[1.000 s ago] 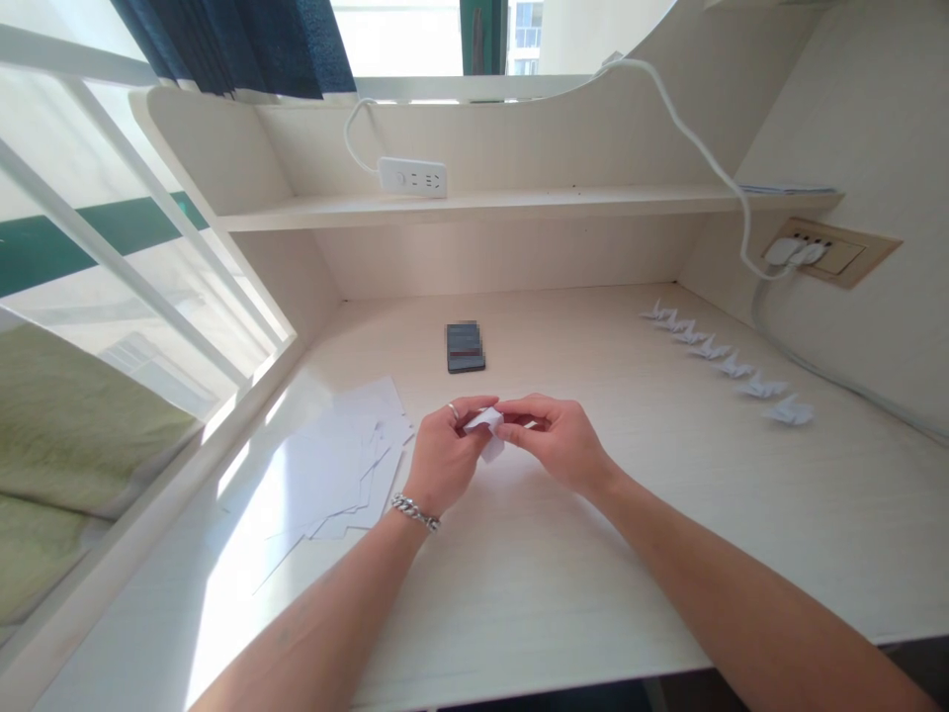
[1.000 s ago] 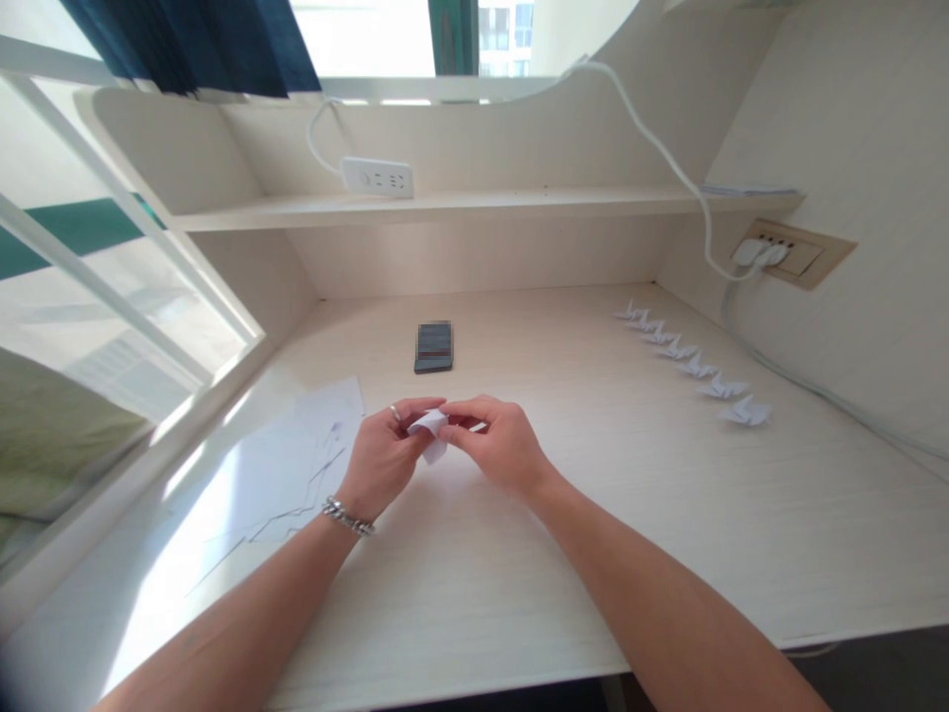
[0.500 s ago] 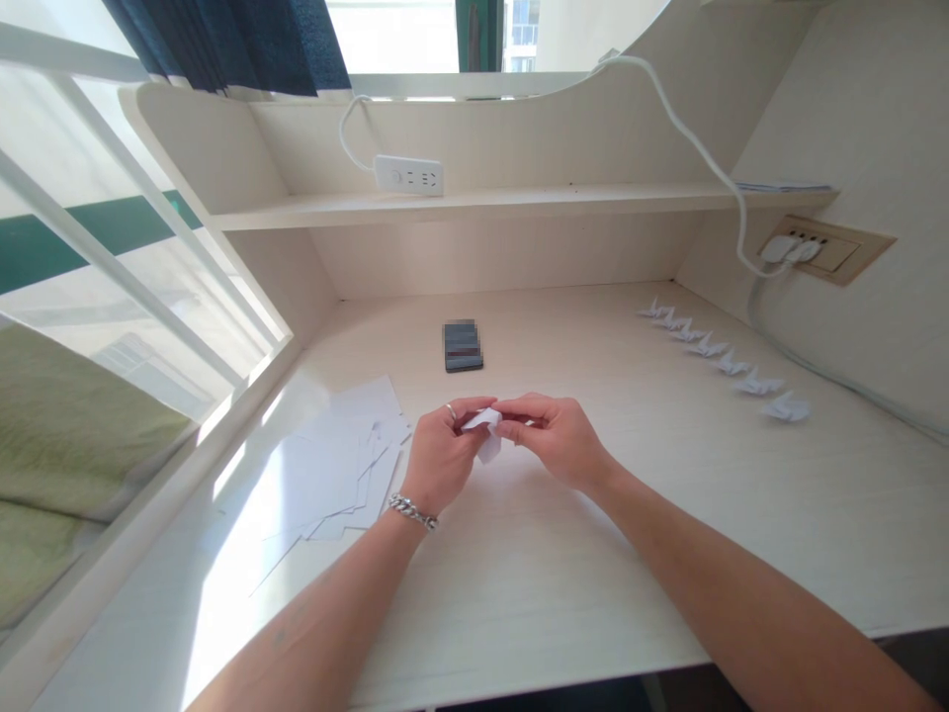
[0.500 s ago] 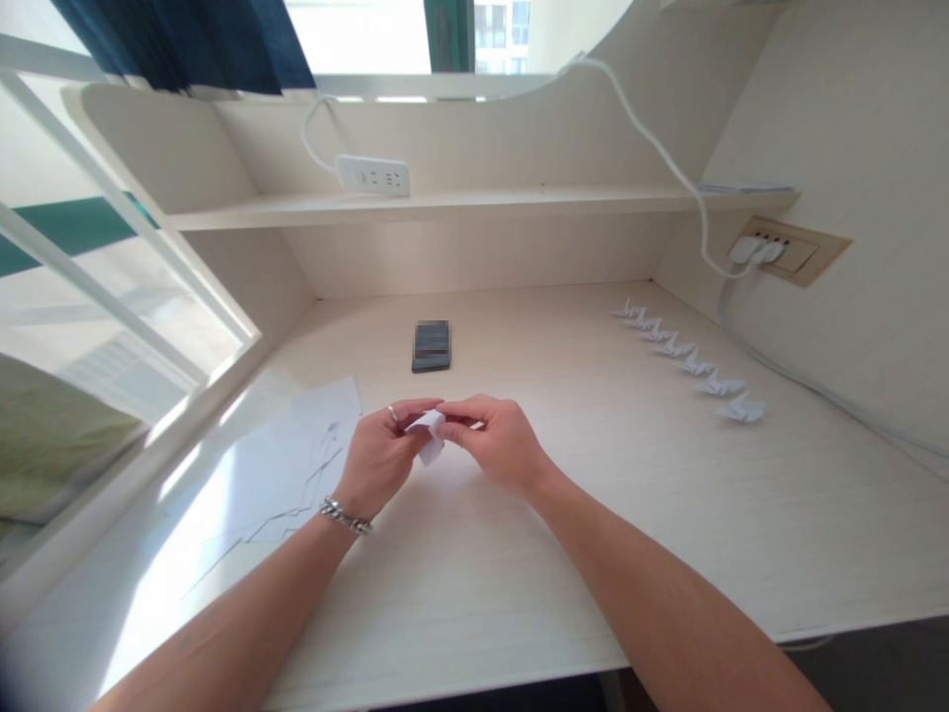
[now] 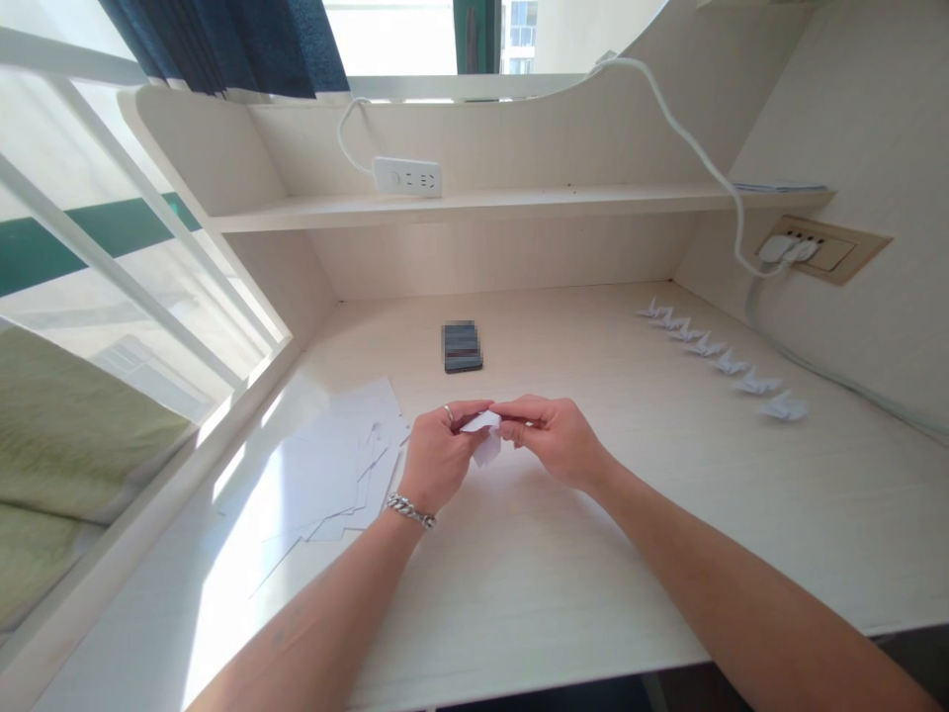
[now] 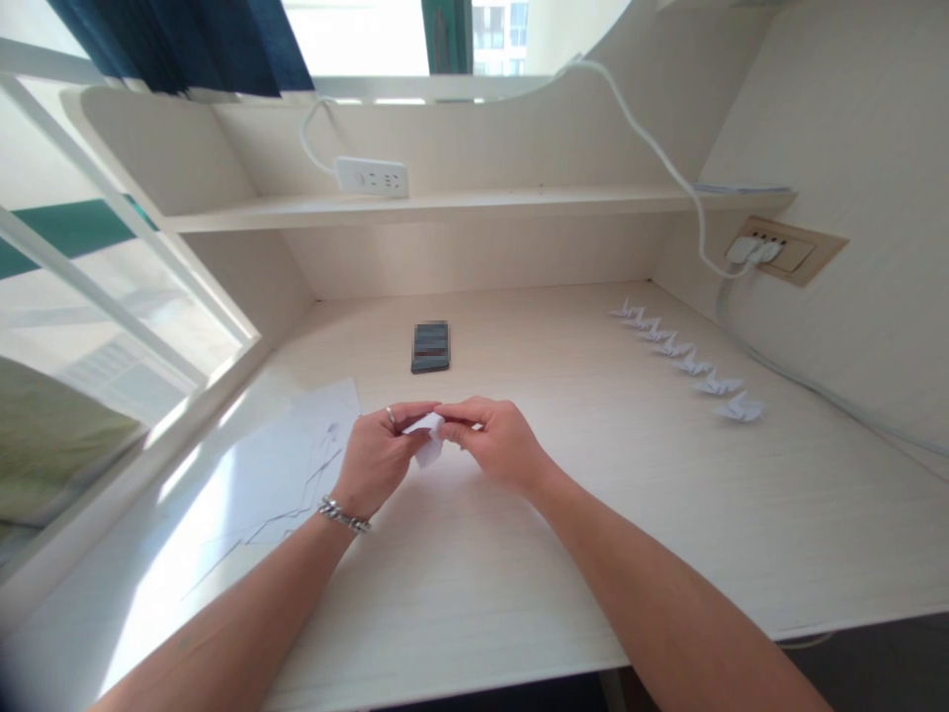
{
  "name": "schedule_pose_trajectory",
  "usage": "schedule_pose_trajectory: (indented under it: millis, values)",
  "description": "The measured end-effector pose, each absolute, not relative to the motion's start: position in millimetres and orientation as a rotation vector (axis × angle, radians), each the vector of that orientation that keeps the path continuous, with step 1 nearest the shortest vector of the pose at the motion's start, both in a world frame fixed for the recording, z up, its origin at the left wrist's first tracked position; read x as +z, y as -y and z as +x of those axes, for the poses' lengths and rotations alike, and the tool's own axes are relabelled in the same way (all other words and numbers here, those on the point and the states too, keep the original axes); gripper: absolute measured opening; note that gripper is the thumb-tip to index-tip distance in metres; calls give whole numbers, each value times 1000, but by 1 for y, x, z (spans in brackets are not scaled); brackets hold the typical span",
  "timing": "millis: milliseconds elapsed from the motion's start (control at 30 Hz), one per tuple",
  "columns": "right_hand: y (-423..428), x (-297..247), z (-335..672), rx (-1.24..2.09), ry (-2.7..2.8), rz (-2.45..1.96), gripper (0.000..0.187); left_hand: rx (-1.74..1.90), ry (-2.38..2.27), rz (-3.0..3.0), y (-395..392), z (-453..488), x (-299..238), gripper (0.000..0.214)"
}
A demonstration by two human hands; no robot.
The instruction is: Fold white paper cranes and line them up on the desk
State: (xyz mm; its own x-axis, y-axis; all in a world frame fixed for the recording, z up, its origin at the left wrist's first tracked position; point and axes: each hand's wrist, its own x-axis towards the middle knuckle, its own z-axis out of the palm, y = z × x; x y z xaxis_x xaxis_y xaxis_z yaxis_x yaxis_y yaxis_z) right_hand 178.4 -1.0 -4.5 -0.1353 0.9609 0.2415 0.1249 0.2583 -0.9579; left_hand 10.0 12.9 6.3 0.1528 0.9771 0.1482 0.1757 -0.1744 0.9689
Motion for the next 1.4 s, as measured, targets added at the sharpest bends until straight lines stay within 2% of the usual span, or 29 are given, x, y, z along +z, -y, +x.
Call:
schedule_pose_trajectory:
  millis: [567,733,900,1033,1200,1400]
  values:
    - [3,-4,177,980,1517,-1066,25,1123,-1074,1423,-16,8,-1,32]
    - [8,2,172,961,1531,-1111,37,1153,-1157,1466,-16,8,-2,26]
    - [11,0,167,799,1545,-1177,25,1143,-1223,1513,-15,10,1,21]
    - [11,-4,167,746,1536,-1241,26,1136,-1292,1490,-15,10,2,23]
    - [8,-4,167,869,1451,-1199,22,1121,-1289,1418,-17,10,2,31]
    - [2,2,171,1265,1202,-1069,23,1058,-1210,1362,-15,9,6,40]
